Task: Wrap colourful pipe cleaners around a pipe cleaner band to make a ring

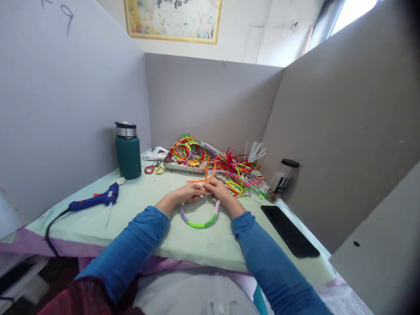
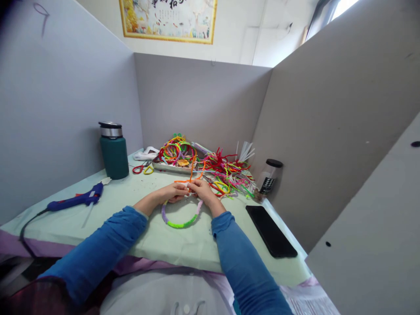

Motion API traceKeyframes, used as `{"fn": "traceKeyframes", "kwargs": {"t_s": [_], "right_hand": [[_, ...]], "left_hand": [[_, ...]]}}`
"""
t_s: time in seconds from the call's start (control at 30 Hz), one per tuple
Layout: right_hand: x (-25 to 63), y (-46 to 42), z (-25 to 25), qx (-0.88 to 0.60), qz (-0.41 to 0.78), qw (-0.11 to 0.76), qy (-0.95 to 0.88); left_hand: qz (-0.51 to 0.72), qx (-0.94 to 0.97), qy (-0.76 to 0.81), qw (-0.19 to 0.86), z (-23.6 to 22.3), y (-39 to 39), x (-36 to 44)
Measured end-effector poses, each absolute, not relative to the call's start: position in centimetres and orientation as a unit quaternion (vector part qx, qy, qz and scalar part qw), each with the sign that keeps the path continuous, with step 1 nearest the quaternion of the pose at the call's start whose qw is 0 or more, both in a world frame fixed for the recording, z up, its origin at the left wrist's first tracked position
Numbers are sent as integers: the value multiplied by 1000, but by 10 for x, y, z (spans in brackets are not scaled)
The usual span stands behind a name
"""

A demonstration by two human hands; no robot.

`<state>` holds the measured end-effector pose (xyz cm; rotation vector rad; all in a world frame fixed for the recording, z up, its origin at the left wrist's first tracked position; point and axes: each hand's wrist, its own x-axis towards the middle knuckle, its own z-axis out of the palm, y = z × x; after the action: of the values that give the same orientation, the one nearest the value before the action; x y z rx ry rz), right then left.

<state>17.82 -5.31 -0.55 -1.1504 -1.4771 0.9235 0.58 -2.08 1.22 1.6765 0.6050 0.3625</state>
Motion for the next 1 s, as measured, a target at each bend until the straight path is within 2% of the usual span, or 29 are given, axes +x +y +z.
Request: {"fn": "traceKeyframes", "kwargs": {"t_s": [1.0], "right_hand": [[177, -52, -6, -474, 383, 493, -620]], "left_hand": [[167, 721, 278, 613, 16, -26, 7]]}}
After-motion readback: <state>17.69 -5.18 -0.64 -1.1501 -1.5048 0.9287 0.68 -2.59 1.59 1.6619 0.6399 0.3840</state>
